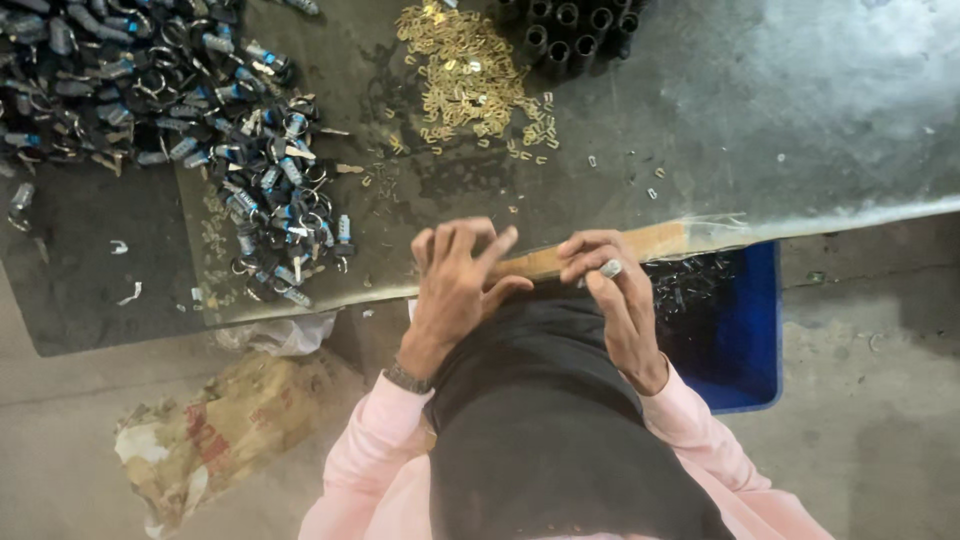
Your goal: The person sits at a workbench assembling small padlocks. They pick up lock bodies, insert internal pin components into each body by hand, attach keys and key rings to the assembled locks, and place finished locks onto the table with a pile of completed units.
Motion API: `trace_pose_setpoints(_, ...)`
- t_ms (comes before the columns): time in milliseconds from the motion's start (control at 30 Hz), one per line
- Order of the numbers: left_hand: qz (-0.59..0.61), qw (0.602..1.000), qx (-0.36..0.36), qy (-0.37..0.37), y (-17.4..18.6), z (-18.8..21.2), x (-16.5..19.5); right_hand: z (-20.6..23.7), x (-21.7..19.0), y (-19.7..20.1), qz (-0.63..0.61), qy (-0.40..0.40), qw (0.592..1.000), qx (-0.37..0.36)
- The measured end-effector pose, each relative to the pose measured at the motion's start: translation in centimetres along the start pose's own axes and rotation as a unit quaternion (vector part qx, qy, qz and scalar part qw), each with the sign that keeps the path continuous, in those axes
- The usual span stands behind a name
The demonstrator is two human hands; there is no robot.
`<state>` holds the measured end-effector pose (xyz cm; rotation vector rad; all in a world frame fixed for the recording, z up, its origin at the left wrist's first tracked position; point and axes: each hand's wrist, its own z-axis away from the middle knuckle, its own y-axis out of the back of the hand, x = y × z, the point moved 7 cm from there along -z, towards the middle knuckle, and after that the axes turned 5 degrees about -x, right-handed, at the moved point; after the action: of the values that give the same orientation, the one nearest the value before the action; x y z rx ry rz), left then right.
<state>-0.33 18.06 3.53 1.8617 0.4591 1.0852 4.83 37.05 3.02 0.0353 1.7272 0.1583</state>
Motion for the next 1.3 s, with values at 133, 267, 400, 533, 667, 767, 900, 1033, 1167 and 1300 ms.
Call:
trace_pose_setpoints(133,0.001,1.0,0.008,-0.017,-0.1,1.9,0.4,-0.5,3.3,-0.9,-0.226,-0.182,0.956,0.051)
trace_pose_setpoints(267,0.045,0.998,0.036,-0.008,0.5,2.8,0.5,-1.4,2.4,-1.9,-0.334,-0.184,0.924,0.014)
trace_pose_setpoints(400,0.26,0.958,0.076,0.09,1.5,2.8,-0.3,-1.4,0.7,-2.2,-0.247,-0.226,0.942,-0.009)
trace_pose_setpoints(533,0.433,0.882,0.088,0.165,1.8,2.1,-0.6,-1.4,0.7,-2.4,-0.278,-0.233,0.932,0.008)
trace_pose_setpoints(667,0.465,0.861,0.098,0.181,2.4,0.8,-0.3,-1.3,1.0,-2.6,-0.401,-0.185,0.897,0.022)
trace_pose_setpoints(767,0.508,0.841,0.066,0.173,2.0,-0.3,0.2,-0.7,0.9,-2.4,-0.36,-0.216,0.908,0.012)
trace_pose_setpoints(900,0.514,0.844,0.068,0.135,2.4,-0.8,0.8,-0.6,0.5,-2.5,-0.275,-0.223,0.935,0.007)
trace_pose_setpoints(1033,0.483,0.863,0.085,0.117,3.4,-0.7,1.2,-0.6,1.0,-2.8,-0.304,-0.22,0.927,0.013)
trace_pose_setpoints(1167,0.415,0.9,0.1,0.085,4.9,-0.7,1.7,-0.7,0.9,-3.4,-0.349,-0.195,0.917,0.006)
trace_pose_setpoints(1300,0.301,0.941,0.147,0.043,6.1,-0.7,2.7,-0.8,0.7,-3.5,-0.329,-0.192,0.925,-0.003)
